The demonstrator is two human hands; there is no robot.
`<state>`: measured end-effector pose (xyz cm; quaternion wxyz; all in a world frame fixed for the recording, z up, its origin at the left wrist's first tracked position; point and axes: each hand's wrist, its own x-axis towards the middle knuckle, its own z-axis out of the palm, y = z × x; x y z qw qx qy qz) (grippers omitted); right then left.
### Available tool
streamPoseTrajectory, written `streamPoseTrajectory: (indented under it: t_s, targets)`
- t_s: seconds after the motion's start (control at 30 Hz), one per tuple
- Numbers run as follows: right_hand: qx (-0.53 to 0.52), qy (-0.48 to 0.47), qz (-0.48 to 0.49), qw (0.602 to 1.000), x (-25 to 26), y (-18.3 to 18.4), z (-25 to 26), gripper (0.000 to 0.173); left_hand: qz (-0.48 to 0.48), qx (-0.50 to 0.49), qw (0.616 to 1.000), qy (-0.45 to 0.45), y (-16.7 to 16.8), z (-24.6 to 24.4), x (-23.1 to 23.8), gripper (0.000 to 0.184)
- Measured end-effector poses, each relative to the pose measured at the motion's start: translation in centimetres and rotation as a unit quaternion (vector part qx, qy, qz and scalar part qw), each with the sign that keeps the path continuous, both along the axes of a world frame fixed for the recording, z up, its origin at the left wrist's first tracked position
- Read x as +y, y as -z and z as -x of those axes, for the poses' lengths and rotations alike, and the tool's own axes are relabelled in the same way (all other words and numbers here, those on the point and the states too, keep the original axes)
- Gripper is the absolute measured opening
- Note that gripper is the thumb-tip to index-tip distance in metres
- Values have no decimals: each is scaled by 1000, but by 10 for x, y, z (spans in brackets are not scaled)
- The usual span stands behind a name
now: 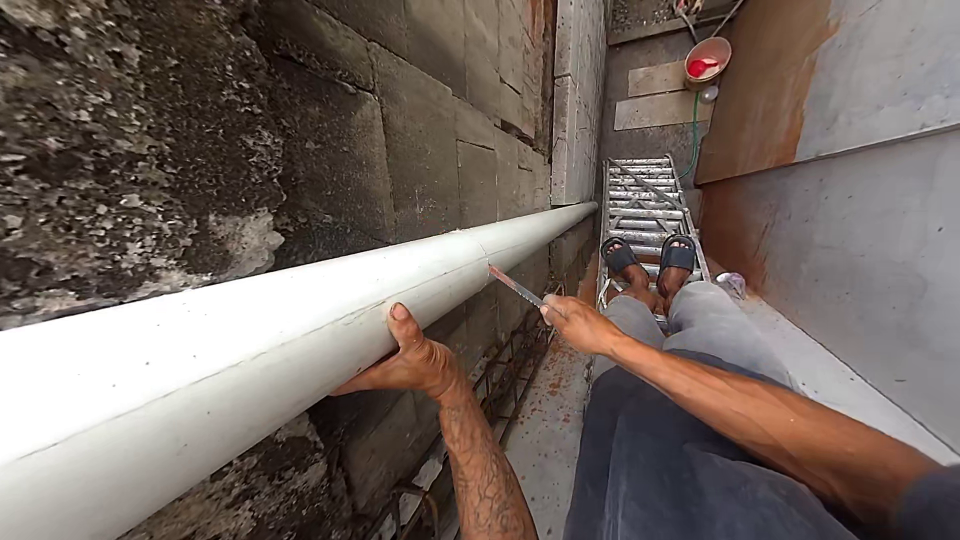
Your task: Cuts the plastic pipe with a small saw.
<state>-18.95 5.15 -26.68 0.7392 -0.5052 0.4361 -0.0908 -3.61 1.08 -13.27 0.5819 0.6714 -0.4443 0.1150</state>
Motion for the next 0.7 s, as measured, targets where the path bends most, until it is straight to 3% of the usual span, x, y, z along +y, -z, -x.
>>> streamPoseTrajectory:
  t_s: [0.13, 0.27, 0.4, 0.53, 0.7]
  targets:
    - [-2, 14, 20, 1000, -28, -3, -31, 34, 2, -10, 1000, -4, 0, 2, 2, 112]
    - [-13, 10, 4, 1000, 1, -1, -19, 35, 1, -16, 1000, -8, 0, 1, 0, 112]
    - [-28, 26, -6, 999, -9, 4, -38, 36, 4, -19, 1000, -2, 1, -1, 0, 114]
    - [-25, 25, -20, 999, 25, 5, -22, 34, 1, -22, 1000, 1, 1, -3, 1, 116]
    - [-15, 31, -23, 999, 25, 14, -22, 36, 11, -28, 1000, 1, 4, -4, -1, 117]
